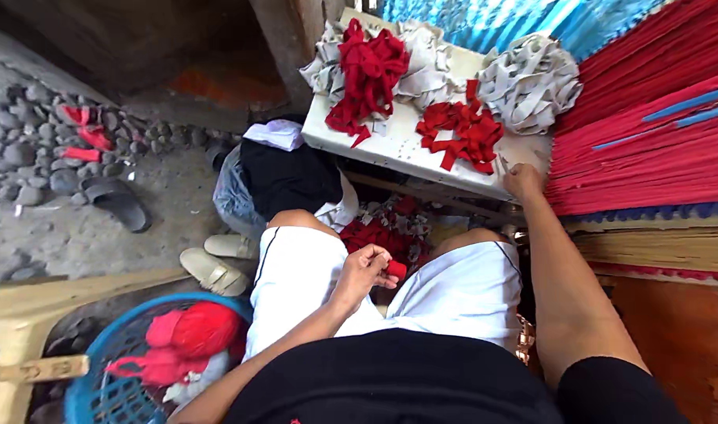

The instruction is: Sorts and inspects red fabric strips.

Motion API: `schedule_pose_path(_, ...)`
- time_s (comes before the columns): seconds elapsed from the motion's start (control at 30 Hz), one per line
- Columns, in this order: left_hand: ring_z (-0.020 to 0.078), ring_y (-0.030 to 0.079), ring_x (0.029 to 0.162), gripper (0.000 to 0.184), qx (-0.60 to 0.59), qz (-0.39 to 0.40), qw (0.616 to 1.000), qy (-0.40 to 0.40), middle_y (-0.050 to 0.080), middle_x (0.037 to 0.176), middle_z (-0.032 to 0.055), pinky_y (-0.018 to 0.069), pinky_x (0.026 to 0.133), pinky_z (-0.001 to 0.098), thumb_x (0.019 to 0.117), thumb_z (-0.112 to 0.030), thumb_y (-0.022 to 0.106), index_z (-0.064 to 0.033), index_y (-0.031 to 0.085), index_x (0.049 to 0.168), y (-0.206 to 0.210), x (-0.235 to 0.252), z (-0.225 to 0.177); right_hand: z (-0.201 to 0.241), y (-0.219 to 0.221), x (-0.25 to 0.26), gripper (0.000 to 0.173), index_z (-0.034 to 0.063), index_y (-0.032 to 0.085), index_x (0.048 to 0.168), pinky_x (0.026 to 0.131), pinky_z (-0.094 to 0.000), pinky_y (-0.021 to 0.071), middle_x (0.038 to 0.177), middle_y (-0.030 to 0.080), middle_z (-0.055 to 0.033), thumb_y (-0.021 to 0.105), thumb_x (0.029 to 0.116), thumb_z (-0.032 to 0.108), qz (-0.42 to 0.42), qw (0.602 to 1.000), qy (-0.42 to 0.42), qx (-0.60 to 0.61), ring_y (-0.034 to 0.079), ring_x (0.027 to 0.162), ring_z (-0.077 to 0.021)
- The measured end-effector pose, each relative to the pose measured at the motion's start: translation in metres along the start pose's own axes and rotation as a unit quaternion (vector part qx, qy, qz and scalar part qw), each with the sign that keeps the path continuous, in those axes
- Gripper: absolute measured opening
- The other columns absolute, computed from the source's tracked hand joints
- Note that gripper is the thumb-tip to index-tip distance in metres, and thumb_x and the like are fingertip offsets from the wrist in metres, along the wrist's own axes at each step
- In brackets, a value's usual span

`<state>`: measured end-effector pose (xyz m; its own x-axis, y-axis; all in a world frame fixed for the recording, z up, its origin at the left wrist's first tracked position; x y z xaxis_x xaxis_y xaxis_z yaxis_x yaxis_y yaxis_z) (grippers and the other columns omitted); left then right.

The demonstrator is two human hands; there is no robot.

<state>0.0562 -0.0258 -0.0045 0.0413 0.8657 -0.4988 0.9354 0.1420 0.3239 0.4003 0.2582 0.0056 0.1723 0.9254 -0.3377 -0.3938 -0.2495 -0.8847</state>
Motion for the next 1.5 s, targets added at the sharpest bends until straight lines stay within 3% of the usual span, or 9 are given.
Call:
schedule_pose_path(0.03, 0.0193, 0.073, 0.068, 0.012, -0.008, -0.003, 1.0, -0.002, 0.069, 0.083, 0.0111, 0.0653, 0.066, 0.0336, 0.1062, -0.003, 0.051, 0.005, 0.06, 0.105, -0.001, 0.0, 0.001, -0.002, 0.002, -0.004, 0.028, -0.0086, 0.064, 0.117, 0.081, -0.0502, 0.0554, 0.104, 0.068, -0.0239, 0.057, 0.1019, 0.014, -0.014, 0.997, -0.016, 0.073, 0.068, 0.089, -0.0321)
schedule_pose_path(0.1, 0.0199, 0.073, 0.069, 0.013, -0.015, -0.006, 1.0, -0.003, 0.069, 0.083, 0.012, 0.0655, 0.067, 0.0342, 0.1065, -0.003, 0.05, 0.0052, 0.06, 0.106, -0.002, 0.0, -0.001, 0.009, 0.004, -0.029, 0.018, -0.0012, 0.063, 0.114, 0.058, -0.0252, 0.0514, 0.083, 0.065, -0.0047, 0.059, 0.1016, 0.011, -0.003, 0.962, -0.056, 0.269, 0.059, 0.062, -0.0088)
schedule_pose_path(0.17, 0.0199, 0.073, 0.069, 0.014, -0.017, -0.006, 1.0, 0.001, 0.07, 0.083, 0.0125, 0.0654, 0.068, 0.0341, 0.1071, -0.005, 0.05, 0.0048, 0.06, 0.107, -0.003, 0.0, -0.001, 0.032, 0.006, -0.072, 0.017, 0.0033, 0.06, 0.118, 0.06, -0.0231, 0.0553, 0.086, 0.069, -0.0008, 0.055, 0.102, 0.008, 0.074, 0.907, -0.109, 0.401, 0.063, 0.064, -0.0067)
schedule_pose_path(0.3, 0.0204, 0.074, 0.069, 0.014, -0.02, 0.0, 1.0, 0.022, 0.07, 0.084, 0.0132, 0.0654, 0.069, 0.0344, 0.108, -0.007, 0.049, 0.0031, 0.059, 0.108, -0.001, 0.001, -0.002, 0.065, 0.038, -0.166, 0.02, 0.0114, 0.065, 0.116, 0.053, -0.0202, 0.0506, 0.083, 0.072, -0.0006, 0.055, 0.0989, 0.013, 0.21, 0.846, -0.199, 0.448, 0.061, 0.059, -0.0044)
schedule_pose_path(0.43, 0.0201, 0.074, 0.07, 0.015, 0.0, 0.007, 0.998, 0.06, 0.07, 0.085, 0.0123, 0.0655, 0.07, 0.0345, 0.1092, -0.007, 0.045, 0.002, 0.057, 0.109, 0.002, 0.002, -0.006, 0.079, 0.087, -0.239, 0.031, 0.0069, 0.067, 0.128, 0.071, -0.0262, 0.0517, 0.086, 0.067, 0.0021, 0.054, 0.1016, 0.017, 0.338, 0.826, -0.24, 0.382, 0.059, 0.073, -0.0057)
schedule_pose_path(0.53, 0.0196, 0.074, 0.073, 0.016, 0.017, 0.003, 0.997, 0.074, 0.07, 0.089, 0.0122, 0.0653, 0.071, 0.0347, 0.1102, -0.009, 0.043, 0.0011, 0.055, 0.111, 0.001, 0.002, -0.008, 0.089, 0.106, -0.284, 0.055, -0.0023, 0.037, 0.154, 0.085, -0.0297, 0.0536, 0.111, 0.065, -0.0033, 0.042, 0.1034, 0.017, 0.465, 0.75, -0.275, 0.381, 0.063, 0.091, -0.0099)
schedule_pose_path(0.67, 0.0188, 0.072, 0.072, 0.016, 0.016, -0.014, 0.996, 0.088, 0.068, 0.087, 0.0116, 0.0647, 0.072, 0.0359, 0.1102, -0.01, 0.043, 0.0003, 0.055, 0.109, -0.003, 0.004, -0.008, 0.095, 0.117, -0.314, 0.069, -0.007, 0.014, 0.16, 0.097, -0.041, 0.0557, 0.125, 0.06, -0.0153, 0.042, 0.0973, 0.003, 0.552, 0.65, -0.285, 0.437, 0.067, 0.104, -0.0221)
schedule_pose_path(0.93, 0.0184, 0.072, 0.071, 0.015, 0.0, 0.0, 0.996, 0.087, 0.067, 0.085, 0.0109, 0.0642, 0.07, 0.0338, 0.1105, -0.01, 0.042, -0.0009, 0.054, 0.109, 0.0, 0.003, -0.01, 0.088, 0.131, -0.315, 0.045, -0.0063, 0.053, 0.138, 0.08, -0.0362, 0.0621, 0.104, 0.068, -0.0084, 0.066, 0.0951, 0.0, 0.522, 0.654, -0.25, 0.487, 0.07, 0.084, -0.0185)
schedule_pose_path(1.5, 0.022, 0.073, 0.074, 0.016, -0.033, 0.006, 0.996, 0.088, 0.068, 0.087, 0.0127, 0.0649, 0.072, 0.0376, 0.1105, -0.009, 0.04, -0.0003, 0.054, 0.11, 0.0, 0.004, -0.008, 0.088, 0.14, -0.312, 0.039, -0.0054, 0.058, 0.131, 0.074, -0.0318, 0.0612, 0.1, 0.07, -0.0069, 0.069, 0.0956, 0.006, 0.473, 0.666, -0.242, 0.522, 0.07, 0.079, -0.0152)
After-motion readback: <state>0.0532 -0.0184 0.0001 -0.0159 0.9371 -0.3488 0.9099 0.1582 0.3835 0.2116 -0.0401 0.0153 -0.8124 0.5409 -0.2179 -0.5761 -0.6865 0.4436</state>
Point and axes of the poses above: each hand's wrist, its own x-axis towards the middle knuckle, its own y-axis out of the palm, z = x × y, the point moved 6 cm from there along x, towards the middle knuckle
